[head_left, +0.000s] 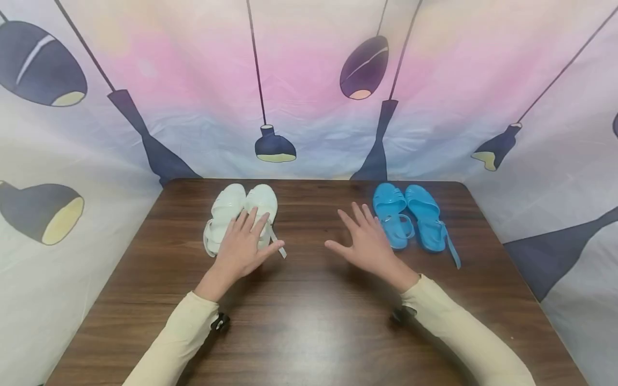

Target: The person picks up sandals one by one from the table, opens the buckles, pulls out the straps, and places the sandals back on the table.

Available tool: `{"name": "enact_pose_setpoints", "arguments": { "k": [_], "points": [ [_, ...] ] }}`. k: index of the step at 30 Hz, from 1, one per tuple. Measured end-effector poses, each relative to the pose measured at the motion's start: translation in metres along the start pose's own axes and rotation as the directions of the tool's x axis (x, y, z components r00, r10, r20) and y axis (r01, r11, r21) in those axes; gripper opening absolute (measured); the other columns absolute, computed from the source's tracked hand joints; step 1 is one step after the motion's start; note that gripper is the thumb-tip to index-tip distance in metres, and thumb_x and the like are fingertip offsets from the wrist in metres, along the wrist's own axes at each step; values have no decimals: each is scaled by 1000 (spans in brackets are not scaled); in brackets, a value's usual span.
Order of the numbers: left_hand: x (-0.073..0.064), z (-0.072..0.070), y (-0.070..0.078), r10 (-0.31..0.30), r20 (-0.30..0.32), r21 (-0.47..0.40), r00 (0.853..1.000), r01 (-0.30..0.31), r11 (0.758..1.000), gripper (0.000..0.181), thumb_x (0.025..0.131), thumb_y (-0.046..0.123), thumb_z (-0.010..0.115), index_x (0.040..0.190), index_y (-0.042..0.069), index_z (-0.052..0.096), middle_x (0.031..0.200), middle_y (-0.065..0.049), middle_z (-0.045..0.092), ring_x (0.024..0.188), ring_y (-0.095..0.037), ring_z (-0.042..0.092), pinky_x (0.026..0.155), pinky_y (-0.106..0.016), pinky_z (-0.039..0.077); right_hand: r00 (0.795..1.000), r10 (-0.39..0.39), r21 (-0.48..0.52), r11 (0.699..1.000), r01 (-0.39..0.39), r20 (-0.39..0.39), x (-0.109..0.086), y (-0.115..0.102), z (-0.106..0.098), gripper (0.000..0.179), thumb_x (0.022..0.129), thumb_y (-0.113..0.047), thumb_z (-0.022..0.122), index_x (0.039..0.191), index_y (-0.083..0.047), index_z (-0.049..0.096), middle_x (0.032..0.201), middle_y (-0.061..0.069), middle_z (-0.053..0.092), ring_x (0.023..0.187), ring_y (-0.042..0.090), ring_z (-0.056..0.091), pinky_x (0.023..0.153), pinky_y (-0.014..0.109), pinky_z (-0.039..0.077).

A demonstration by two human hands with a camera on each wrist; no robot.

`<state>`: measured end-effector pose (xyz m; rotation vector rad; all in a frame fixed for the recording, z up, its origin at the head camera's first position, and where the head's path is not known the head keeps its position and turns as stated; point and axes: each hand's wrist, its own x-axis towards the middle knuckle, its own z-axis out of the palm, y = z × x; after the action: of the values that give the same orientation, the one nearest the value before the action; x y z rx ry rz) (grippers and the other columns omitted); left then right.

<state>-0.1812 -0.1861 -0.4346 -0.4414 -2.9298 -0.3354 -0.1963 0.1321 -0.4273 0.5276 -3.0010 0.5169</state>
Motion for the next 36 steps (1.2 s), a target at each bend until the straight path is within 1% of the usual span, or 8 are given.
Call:
{"name": "enact_pose_setpoints", "arguments": {
  "k": [8,14,18,24,27,30,34,36],
  "points": [
    [8,-12,-22,-31,-27,-46,999,30,998,74,104,56,48,153,2,42,158,-29,36,146,-49,32,119,-60,26,999,-34,43,998,35,-6,27,-19,9,92,90,-79,51,158,-19,39,167,17,25,155,39,18,120,62,25],
    [15,-16,-36,-55,-49,-129,997,48,990,66,105,48,51,150,0,46,153,-28,44,138,-50,41,110,-66,34,997,-78,118,990,80,-25,47,-37,19,85,93,-74,52,156,-17,44,164,17,33,152,38,27,116,62,34],
    [20,-15,-45,-45,-57,-152,997,36,988,61,105,42,53,146,-3,50,148,-27,51,134,-50,45,108,-68,35,994,-107,177,978,110,-31,59,-49,28,79,95,-71,52,153,-18,48,160,16,40,148,36,38,112,60,40],
    [26,-10,-55,1,-67,-131,998,-10,991,52,106,34,57,139,-6,57,135,-26,62,123,-49,56,107,-63,37,989,-148,286,946,150,-28,76,-68,48,71,98,-64,54,149,-14,54,152,11,53,140,29,50,112,53,43],
    [27,-8,-58,27,-70,-95,997,-33,995,48,104,31,60,134,-7,61,126,-26,67,114,-47,62,104,-60,42,989,-144,352,926,140,-15,83,-78,58,68,99,-61,55,147,-13,56,147,7,58,137,26,53,111,49,44],
    [26,-7,-60,29,-61,-64,998,-33,997,44,103,29,63,130,-6,65,118,-24,71,106,-46,64,96,-59,47,992,-123,406,907,110,5,88,-88,67,66,99,-60,56,146,-13,57,142,7,62,131,25,58,106,47,49],
    [26,-6,-59,15,-36,-49,999,-17,999,43,102,29,64,129,-4,66,114,-22,73,102,-46,63,89,-59,50,996,-83,434,899,60,35,93,-99,76,66,99,-60,56,145,-12,58,135,10,67,123,26,64,100,47,53],
    [26,-6,-58,21,-31,-41,999,-22,999,40,102,28,64,127,-4,66,112,-22,73,100,-46,63,87,-60,51,997,-67,437,899,40,47,95,-103,79,66,99,-60,55,144,-12,58,131,10,69,119,24,66,99,46,53]
  ]
}}
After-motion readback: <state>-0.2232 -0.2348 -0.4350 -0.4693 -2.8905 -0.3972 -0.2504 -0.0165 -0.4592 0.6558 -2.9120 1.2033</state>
